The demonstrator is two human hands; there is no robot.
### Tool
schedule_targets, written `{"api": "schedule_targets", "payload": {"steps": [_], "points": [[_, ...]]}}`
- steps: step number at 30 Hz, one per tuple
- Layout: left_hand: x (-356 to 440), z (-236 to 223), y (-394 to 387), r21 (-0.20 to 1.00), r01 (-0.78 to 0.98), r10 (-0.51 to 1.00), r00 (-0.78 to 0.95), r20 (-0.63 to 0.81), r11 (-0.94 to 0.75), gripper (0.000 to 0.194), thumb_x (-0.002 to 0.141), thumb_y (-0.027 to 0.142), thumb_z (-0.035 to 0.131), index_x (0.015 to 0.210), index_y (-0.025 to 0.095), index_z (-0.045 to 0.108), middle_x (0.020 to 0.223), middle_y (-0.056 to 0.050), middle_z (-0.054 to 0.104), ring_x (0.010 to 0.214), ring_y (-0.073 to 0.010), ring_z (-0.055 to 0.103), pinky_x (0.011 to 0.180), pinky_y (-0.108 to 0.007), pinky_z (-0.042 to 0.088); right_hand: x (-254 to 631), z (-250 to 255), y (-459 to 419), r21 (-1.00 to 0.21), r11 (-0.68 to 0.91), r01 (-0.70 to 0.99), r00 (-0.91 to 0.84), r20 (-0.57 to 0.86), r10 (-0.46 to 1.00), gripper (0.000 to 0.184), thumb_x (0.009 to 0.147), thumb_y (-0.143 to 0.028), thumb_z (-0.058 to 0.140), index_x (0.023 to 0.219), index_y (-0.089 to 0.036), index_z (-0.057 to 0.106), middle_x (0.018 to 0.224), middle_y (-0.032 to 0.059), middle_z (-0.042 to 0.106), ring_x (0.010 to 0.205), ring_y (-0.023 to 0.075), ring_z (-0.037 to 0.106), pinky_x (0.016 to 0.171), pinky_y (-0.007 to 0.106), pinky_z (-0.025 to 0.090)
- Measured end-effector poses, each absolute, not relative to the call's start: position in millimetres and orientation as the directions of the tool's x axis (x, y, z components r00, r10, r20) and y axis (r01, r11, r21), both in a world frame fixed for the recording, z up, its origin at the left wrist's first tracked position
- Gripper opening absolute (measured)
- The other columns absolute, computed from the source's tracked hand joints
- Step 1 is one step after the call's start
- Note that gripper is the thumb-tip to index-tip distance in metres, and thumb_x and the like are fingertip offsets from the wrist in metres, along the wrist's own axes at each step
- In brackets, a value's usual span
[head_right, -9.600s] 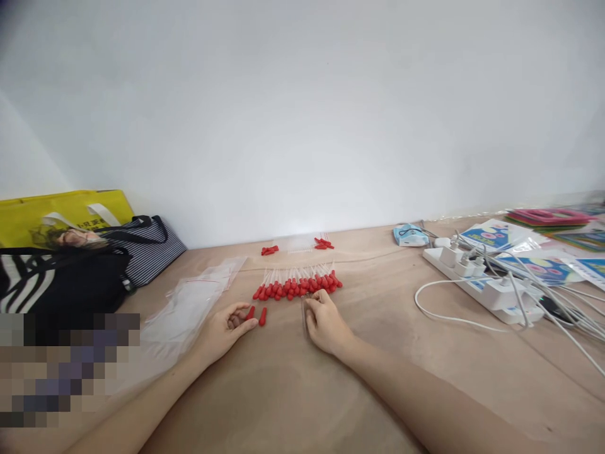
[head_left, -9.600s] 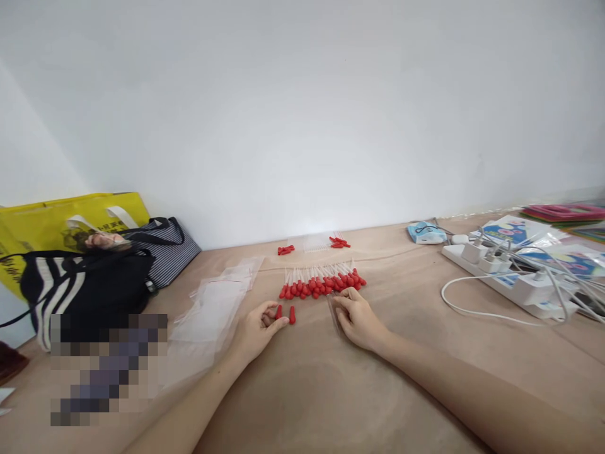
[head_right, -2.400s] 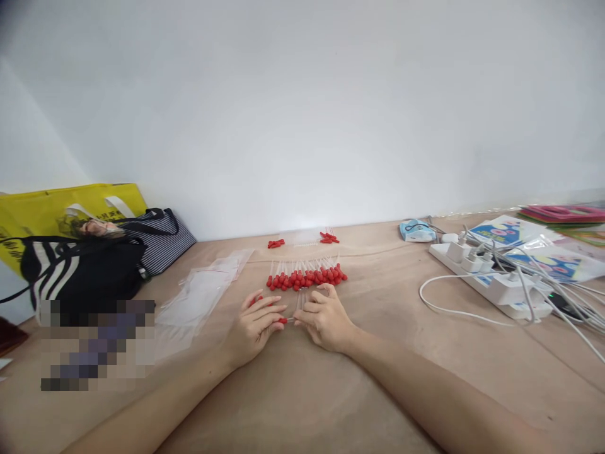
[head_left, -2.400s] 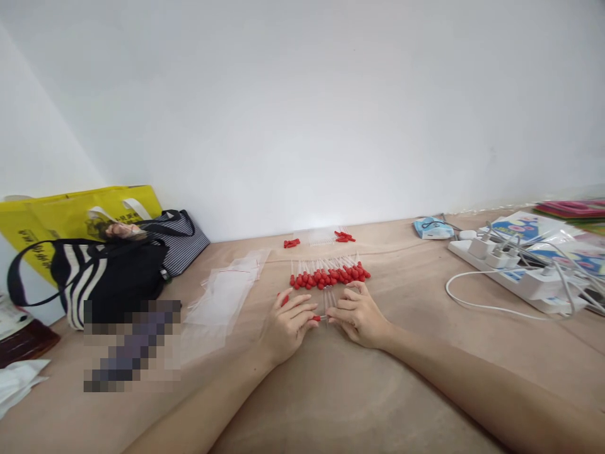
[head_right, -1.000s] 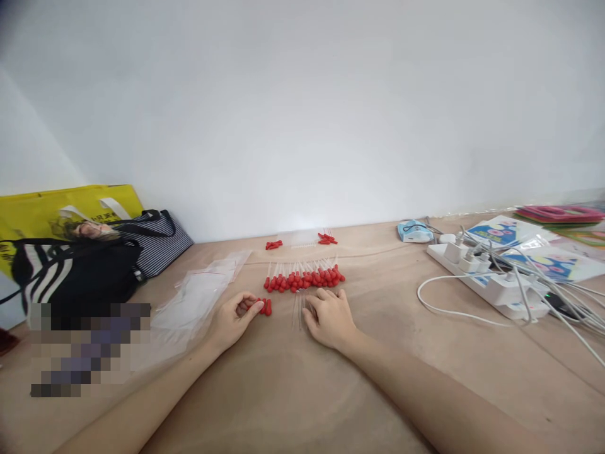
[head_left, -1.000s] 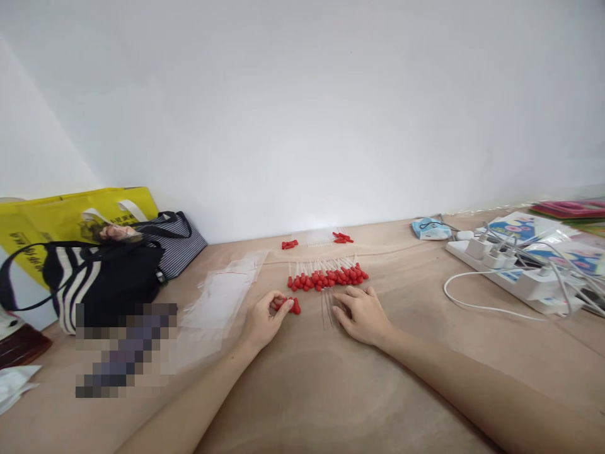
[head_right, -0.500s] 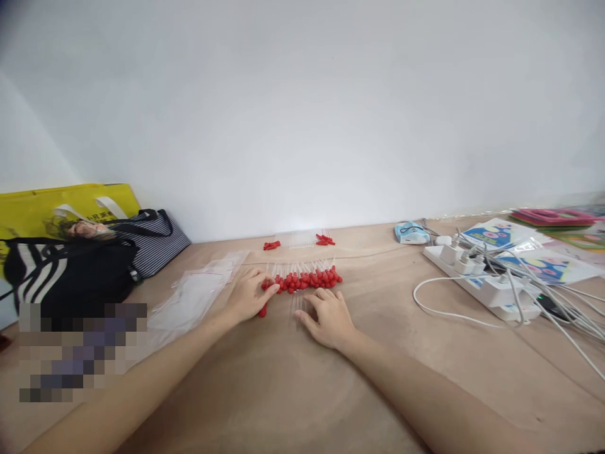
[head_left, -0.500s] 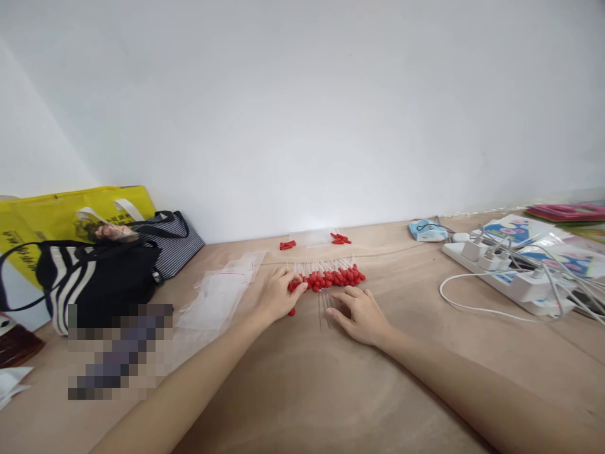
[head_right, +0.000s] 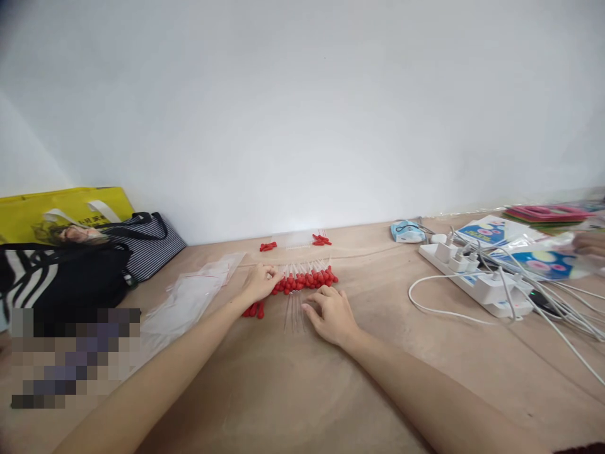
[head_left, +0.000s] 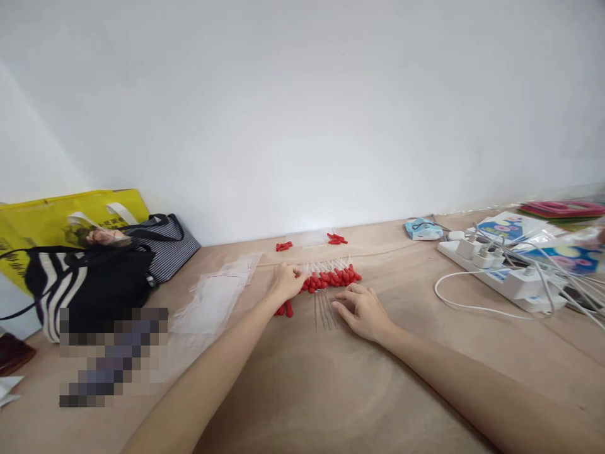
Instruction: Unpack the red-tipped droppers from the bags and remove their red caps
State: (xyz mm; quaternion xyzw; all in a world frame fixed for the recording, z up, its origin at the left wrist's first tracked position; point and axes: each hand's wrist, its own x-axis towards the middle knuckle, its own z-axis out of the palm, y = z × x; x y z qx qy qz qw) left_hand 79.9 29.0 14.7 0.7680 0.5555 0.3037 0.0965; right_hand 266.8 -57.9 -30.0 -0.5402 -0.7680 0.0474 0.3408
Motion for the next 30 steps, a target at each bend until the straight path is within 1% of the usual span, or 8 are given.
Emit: {"api": "schedule_targets", "payload": {"steps": [3,5,9,11,13,18,24,30], "points": [[69,19,18,0.552,0.749,0.919,0.199,0.341,-0.367,0.028,0.074,0.035,0.047,0.057,0.016,0.059,0.057,-0.002,0.062,0.059,-0.0158,0.058,0.057,-0.026,0.044,267,-32,-57,-0.458,0.430,0.778,-0.177,0.497,0.849,0.021,0.082,-0.033,0.046,0.088,-0.022,0.062,0.081,0.0032,0.057,0.079,0.0163,0.054,0.072,0.033,0.036],[58,21,5,0.582,0.722,0.918,0.194,0.347,-0.373,0.026,0.075,0.035,0.047,0.064,0.015,0.061,0.063,-0.002,0.064,0.059,-0.0149,0.059,0.056,-0.024,0.044,267,-33,-56,-0.488,0.456,0.744,-0.157,0.535,0.830,0.023,0.082,-0.032,0.046,0.095,-0.021,0.060,0.084,0.0047,0.055,0.078,0.0160,0.053,0.070,0.032,0.040],[38,17,-29,0.593,0.656,0.878,0.269,0.395,-0.467,0.019,0.077,0.033,0.049,0.074,0.016,0.058,0.068,-0.001,0.064,0.061,-0.0132,0.060,0.056,-0.023,0.046,267,-32,-57,-0.512,0.533,0.674,-0.115,0.639,0.760,0.045,0.077,-0.038,0.051,0.118,-0.019,0.046,0.098,0.0098,0.051,0.083,0.0181,0.052,0.066,0.030,0.045],[32,11,-44,0.511,0.646,0.818,0.365,0.445,-0.566,0.017,0.079,0.031,0.048,0.074,0.017,0.057,0.071,-0.002,0.063,0.064,-0.0131,0.060,0.058,-0.024,0.047,266,-30,-59,-0.444,0.591,0.674,-0.165,0.689,0.706,0.055,0.075,-0.041,0.055,0.123,-0.019,0.041,0.106,0.0114,0.049,0.096,0.0211,0.048,0.076,0.034,0.043],[30,3,-54,0.395,0.636,0.732,0.442,0.518,-0.663,0.016,0.080,0.028,0.048,0.072,0.018,0.057,0.077,-0.003,0.063,0.071,-0.0137,0.060,0.063,-0.025,0.048,265,-27,-61,-0.336,0.644,0.687,-0.269,0.705,0.656,0.055,0.074,-0.043,0.056,0.123,-0.021,0.042,0.111,0.0113,0.048,0.103,0.0225,0.045,0.085,0.038,0.038],[35,-14,-62,0.165,0.585,0.546,0.567,0.616,-0.794,0.015,0.082,0.025,0.045,0.076,0.018,0.057,0.083,-0.004,0.064,0.077,-0.0132,0.061,0.070,-0.023,0.049,260,-24,-66,-0.142,0.702,0.698,-0.476,0.641,0.602,0.026,0.079,-0.039,0.052,0.102,-0.030,0.060,0.111,0.0062,0.053,0.099,0.0206,0.047,0.084,0.040,0.031],[40,-18,-60,0.054,0.552,0.447,0.610,0.654,-0.832,0.014,0.083,0.021,0.044,0.078,0.017,0.057,0.081,-0.004,0.063,0.074,-0.0118,0.060,0.070,-0.022,0.049,254,-22,-65,-0.139,0.726,0.673,-0.520,0.610,0.598,0.019,0.083,-0.034,0.048,0.089,-0.027,0.065,0.089,0.0023,0.062,0.087,0.0163,0.049,0.083,0.037,0.028],[40,-12,-57,-0.024,0.563,0.429,0.655,0.622,-0.826,0.021,0.082,0.032,0.049,0.093,0.019,0.060,0.101,-0.008,0.060,0.099,-0.0215,0.050,0.085,-0.038,0.042,249,-21,-68,-0.120,0.752,0.649,-0.538,0.627,0.564,0.020,0.084,-0.031,0.045,0.088,-0.026,0.064,0.071,0.0002,0.062,0.079,0.0144,0.048,0.086,0.037,0.025]]}}
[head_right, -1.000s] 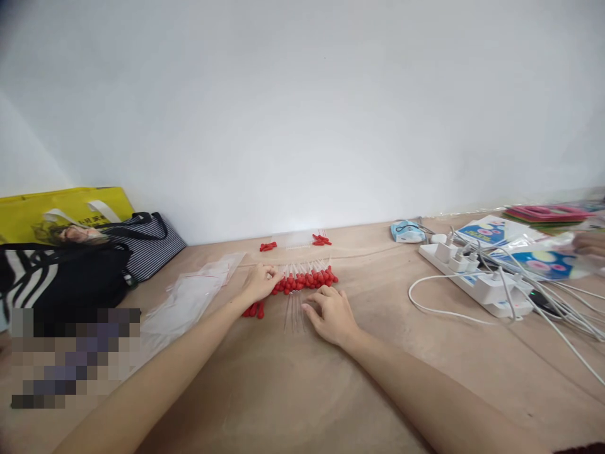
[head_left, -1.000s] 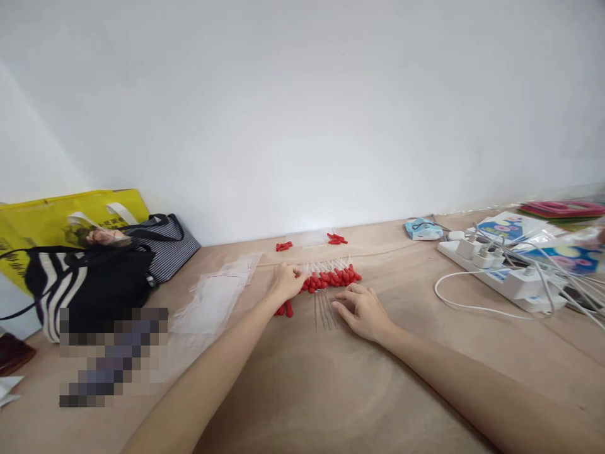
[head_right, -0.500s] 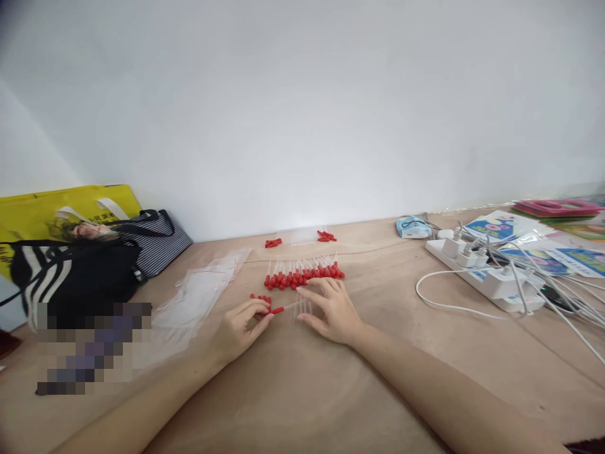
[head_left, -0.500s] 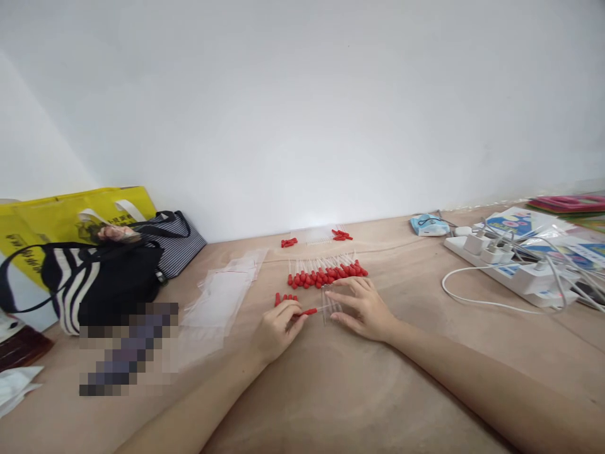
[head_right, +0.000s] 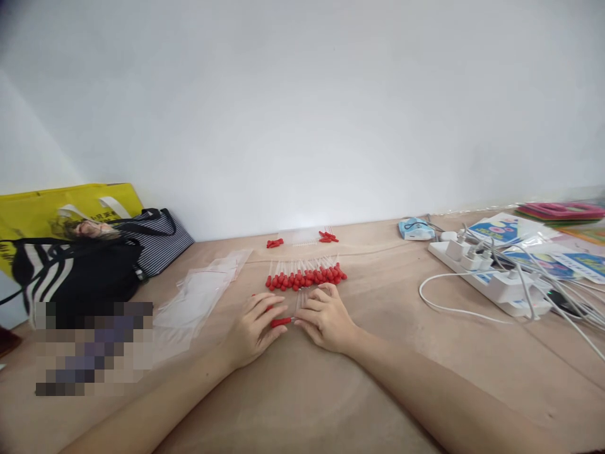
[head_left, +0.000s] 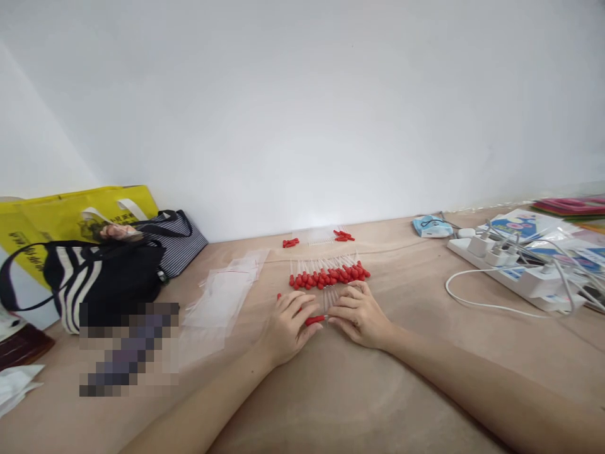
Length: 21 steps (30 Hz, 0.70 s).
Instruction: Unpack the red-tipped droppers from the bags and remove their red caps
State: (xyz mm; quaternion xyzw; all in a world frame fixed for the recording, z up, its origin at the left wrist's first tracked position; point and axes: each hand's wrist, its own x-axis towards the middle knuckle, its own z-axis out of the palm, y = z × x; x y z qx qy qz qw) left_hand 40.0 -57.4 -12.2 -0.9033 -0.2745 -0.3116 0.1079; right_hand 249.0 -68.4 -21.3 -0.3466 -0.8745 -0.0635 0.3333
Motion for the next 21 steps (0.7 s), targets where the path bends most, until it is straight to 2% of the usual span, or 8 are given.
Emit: {"api": "schedule_targets", "payload": {"steps": [3,8,13,21], "points": [[39.8,-11.0,-56.0,-0.051,0.535,0.397,0.684,0.612,-0.843,0.020,0.084,0.030,0.046,0.083,0.021,0.063,0.099,-0.006,0.062,0.098,-0.0205,0.050,0.082,-0.038,0.041,247.6,-23.2,-70.2,-0.095,0.762,0.641,-0.540,0.650,0.535,0.021,0.085,-0.029,0.043,0.088,-0.025,0.064,0.062,0.0000,0.058,0.072,0.0139,0.046,0.085,0.037,0.026],[39.1,-10.6,-57.4,-0.071,0.542,0.385,0.677,0.627,-0.837,0.018,0.082,0.026,0.050,0.071,0.020,0.063,0.089,-0.003,0.064,0.087,-0.0187,0.050,0.076,-0.036,0.039,249.6,-24.6,-72.2,-0.088,0.774,0.627,-0.555,0.646,0.523,0.024,0.086,-0.028,0.041,0.085,-0.024,0.064,0.057,0.0003,0.056,0.067,0.0140,0.042,0.080,0.035,0.027],[39.8,-9.9,-60.8,-0.106,0.528,0.355,0.693,0.627,-0.842,0.017,0.082,0.022,0.050,0.070,0.019,0.062,0.091,-0.003,0.062,0.090,-0.0192,0.049,0.079,-0.037,0.036,251.3,-23.0,-73.6,-0.103,0.777,0.621,-0.567,0.625,0.537,0.025,0.086,-0.030,0.041,0.082,-0.023,0.065,0.056,0.0006,0.056,0.066,0.0144,0.040,0.078,0.035,0.027],[39.4,-9.4,-61.6,-0.072,0.525,0.377,0.693,0.614,-0.848,0.017,0.081,0.019,0.049,0.069,0.019,0.061,0.091,-0.003,0.062,0.092,-0.0200,0.048,0.079,-0.037,0.037,251.7,-21.2,-73.3,-0.114,0.789,0.604,-0.578,0.619,0.532,0.023,0.086,-0.030,0.042,0.080,-0.023,0.064,0.055,-0.0005,0.057,0.065,0.0136,0.040,0.077,0.035,0.026]]}}
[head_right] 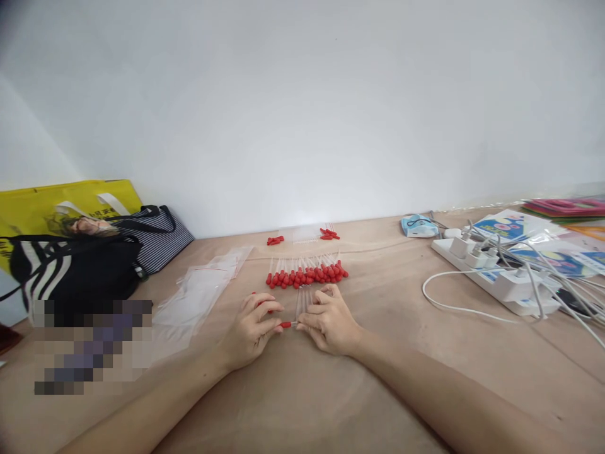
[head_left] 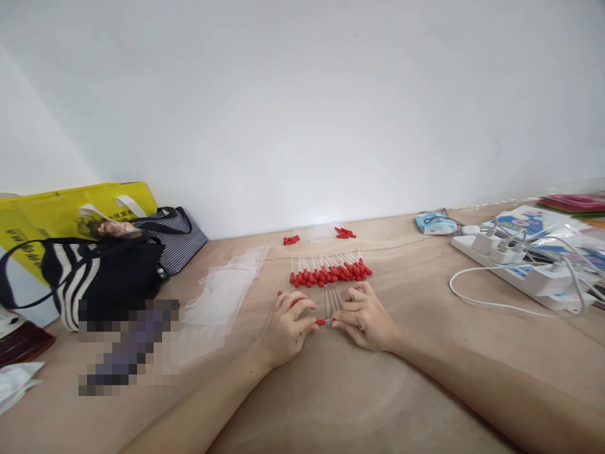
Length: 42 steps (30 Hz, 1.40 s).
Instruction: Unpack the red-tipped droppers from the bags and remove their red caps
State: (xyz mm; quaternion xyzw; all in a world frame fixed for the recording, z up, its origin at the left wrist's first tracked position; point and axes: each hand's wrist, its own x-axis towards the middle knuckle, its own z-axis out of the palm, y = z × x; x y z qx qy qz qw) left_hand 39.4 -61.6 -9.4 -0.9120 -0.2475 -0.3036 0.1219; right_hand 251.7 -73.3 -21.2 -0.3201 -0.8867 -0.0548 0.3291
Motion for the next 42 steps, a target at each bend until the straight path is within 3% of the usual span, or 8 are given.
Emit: {"api": "schedule_targets", "payload": {"steps": [5,13,21,24,30,42], "points": [[39,-9,-61,-0.058,0.511,0.373,0.696,0.614,-0.858,0.018,0.081,0.018,0.048,0.068,0.019,0.061,0.093,-0.003,0.064,0.098,-0.0205,0.049,0.084,-0.039,0.037,252,-22,-73,-0.091,0.791,0.606,-0.569,0.644,0.510,0.023,0.085,-0.028,0.043,0.077,-0.022,0.063,0.054,-0.0007,0.055,0.064,0.0128,0.040,0.077,0.034,0.026],[39,-10,-60,-0.045,0.471,0.353,0.719,0.599,-0.881,0.019,0.083,0.017,0.046,0.068,0.017,0.058,0.108,-0.003,0.061,0.115,-0.0198,0.043,0.101,-0.043,0.023,251,-25,-71,-0.040,0.829,0.558,-0.546,0.735,0.403,0.019,0.083,-0.023,0.046,0.074,-0.018,0.061,0.052,-0.0014,0.052,0.063,0.0120,0.038,0.075,0.033,0.027],[39,-9,-61,-0.031,0.441,0.341,0.734,0.588,-0.897,0.017,0.083,0.015,0.046,0.071,0.017,0.058,0.106,-0.003,0.063,0.116,-0.0199,0.044,0.102,-0.042,0.026,251,-26,-72,-0.037,0.831,0.555,-0.553,0.730,0.402,0.020,0.084,-0.024,0.045,0.073,-0.018,0.060,0.053,-0.0008,0.052,0.062,0.0121,0.042,0.075,0.034,0.032],[39,-11,-60,-0.042,0.434,0.330,0.741,0.584,-0.900,0.018,0.083,0.014,0.045,0.070,0.016,0.058,0.110,-0.005,0.061,0.117,-0.0204,0.043,0.101,-0.042,0.027,251,-28,-70,-0.061,0.847,0.528,-0.556,0.728,0.400,0.018,0.084,-0.022,0.044,0.075,-0.017,0.059,0.060,0.0001,0.057,0.068,0.0121,0.050,0.083,0.036,0.034],[38,-12,-59,-0.054,0.428,0.320,0.747,0.583,-0.902,0.018,0.083,0.013,0.045,0.071,0.016,0.058,0.111,-0.006,0.060,0.118,-0.0202,0.042,0.102,-0.042,0.026,251,-31,-70,-0.083,0.890,0.449,-0.557,0.753,0.351,0.015,0.085,-0.015,0.042,0.081,-0.017,0.057,0.076,0.0015,0.065,0.099,0.0142,0.055,0.103,0.043,0.021],[38,-13,-61,-0.080,0.417,0.291,0.747,0.598,-0.905,0.018,0.084,0.014,0.044,0.073,0.016,0.059,0.109,-0.008,0.061,0.114,-0.0184,0.046,0.103,-0.041,0.026,251,-32,-70,-0.083,0.906,0.415,-0.566,0.756,0.328,0.013,0.083,-0.013,0.044,0.081,-0.015,0.057,0.075,0.0027,0.065,0.104,0.0145,0.054,0.106,0.046,0.015]]}}
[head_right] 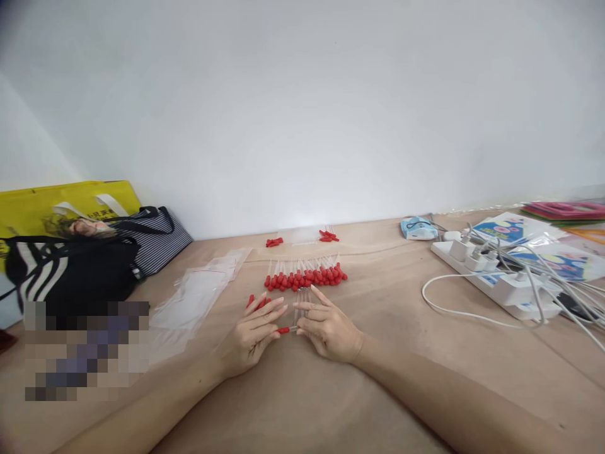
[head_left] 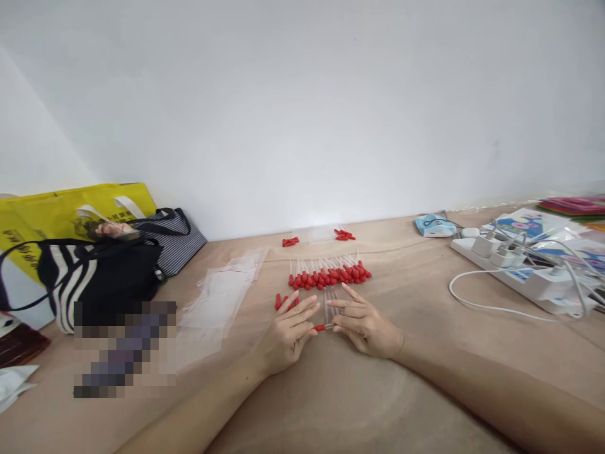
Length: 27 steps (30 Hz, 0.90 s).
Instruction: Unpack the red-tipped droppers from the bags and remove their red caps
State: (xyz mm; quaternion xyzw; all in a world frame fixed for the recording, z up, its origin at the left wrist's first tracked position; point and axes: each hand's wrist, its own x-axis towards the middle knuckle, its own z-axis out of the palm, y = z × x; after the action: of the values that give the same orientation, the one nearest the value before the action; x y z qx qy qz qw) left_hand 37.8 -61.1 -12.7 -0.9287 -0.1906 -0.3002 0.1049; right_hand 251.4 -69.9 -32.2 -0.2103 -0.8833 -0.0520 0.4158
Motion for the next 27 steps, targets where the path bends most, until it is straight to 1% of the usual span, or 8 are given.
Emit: {"api": "schedule_targets", "payload": {"steps": [7,11,14,17,20,23,25,27], "points": [[36,-12,-62,-0.058,0.417,0.305,0.746,0.592,-0.907,0.018,0.083,0.014,0.043,0.074,0.016,0.059,0.109,-0.008,0.061,0.113,-0.0191,0.048,0.102,-0.043,0.028,252,-31,-71,-0.096,0.902,0.421,-0.566,0.749,0.345,0.015,0.084,-0.014,0.043,0.081,-0.016,0.058,0.075,0.0023,0.064,0.103,0.0143,0.055,0.107,0.046,0.014],[38,-13,-64,-0.017,0.412,0.322,0.735,0.597,-0.911,0.018,0.083,0.013,0.043,0.074,0.016,0.059,0.109,-0.008,0.062,0.113,-0.0192,0.048,0.102,-0.044,0.027,250,-31,-72,-0.093,0.901,0.423,-0.577,0.740,0.347,0.015,0.084,-0.014,0.043,0.082,-0.016,0.057,0.075,0.0017,0.064,0.102,0.0141,0.055,0.106,0.047,0.015],[36,-13,-64,0.013,0.411,0.339,0.734,0.588,-0.912,0.019,0.083,0.013,0.043,0.075,0.016,0.060,0.108,-0.008,0.062,0.112,-0.0192,0.049,0.102,-0.045,0.027,251,-33,-71,-0.094,0.899,0.427,-0.581,0.734,0.353,0.015,0.084,-0.014,0.042,0.084,-0.017,0.057,0.077,0.0026,0.064,0.102,0.0146,0.055,0.105,0.047,0.019],[25,-11,-61,0.038,0.426,0.357,0.704,0.614,-0.904,0.021,0.083,0.013,0.042,0.072,0.016,0.059,0.108,-0.009,0.062,0.111,-0.0194,0.050,0.100,-0.043,0.031,260,-35,-68,-0.121,0.882,0.455,-0.541,0.749,0.382,0.016,0.084,-0.014,0.041,0.085,-0.017,0.057,0.076,0.0033,0.064,0.102,0.0156,0.054,0.102,0.046,0.025],[8,-9,-60,0.067,0.505,0.423,0.635,0.646,-0.861,0.022,0.083,0.013,0.041,0.074,0.016,0.060,0.109,-0.010,0.061,0.110,-0.0197,0.050,0.096,-0.040,0.036,276,-36,-65,-0.162,0.814,0.558,-0.466,0.750,0.469,0.018,0.084,-0.016,0.041,0.085,-0.019,0.059,0.075,0.0026,0.064,0.095,0.0156,0.057,0.097,0.042,0.031],[-1,-9,-59,0.113,0.575,0.485,0.550,0.679,-0.810,0.017,0.083,0.019,0.045,0.081,0.018,0.062,0.098,-0.008,0.062,0.098,-0.0182,0.055,0.084,-0.032,0.044,284,-36,-65,-0.141,0.727,0.672,-0.423,0.733,0.533,0.017,0.084,-0.023,0.046,0.088,-0.020,0.063,0.067,0.0016,0.061,0.071,0.0133,0.057,0.082,0.035,0.037],[-2,-10,-55,0.197,0.657,0.566,0.413,0.714,-0.728,0.019,0.082,0.026,0.046,0.086,0.018,0.063,0.085,-0.006,0.060,0.081,-0.0154,0.057,0.072,-0.027,0.047,285,-37,-64,-0.152,0.653,0.742,-0.360,0.731,0.580,0.020,0.084,-0.026,0.047,0.091,-0.020,0.064,0.061,0.0010,0.058,0.059,0.0112,0.052,0.071,0.030,0.036],[-2,-11,-49,0.325,0.747,0.676,0.218,0.704,-0.580,0.024,0.081,0.032,0.047,0.090,0.017,0.063,0.076,-0.004,0.056,0.066,-0.0131,0.054,0.062,-0.025,0.047,283,-40,-61,-0.192,0.582,0.790,-0.297,0.711,0.637,0.023,0.083,-0.022,0.044,0.096,-0.019,0.063,0.060,0.0010,0.058,0.056,0.0102,0.050,0.065,0.028,0.033]]}}
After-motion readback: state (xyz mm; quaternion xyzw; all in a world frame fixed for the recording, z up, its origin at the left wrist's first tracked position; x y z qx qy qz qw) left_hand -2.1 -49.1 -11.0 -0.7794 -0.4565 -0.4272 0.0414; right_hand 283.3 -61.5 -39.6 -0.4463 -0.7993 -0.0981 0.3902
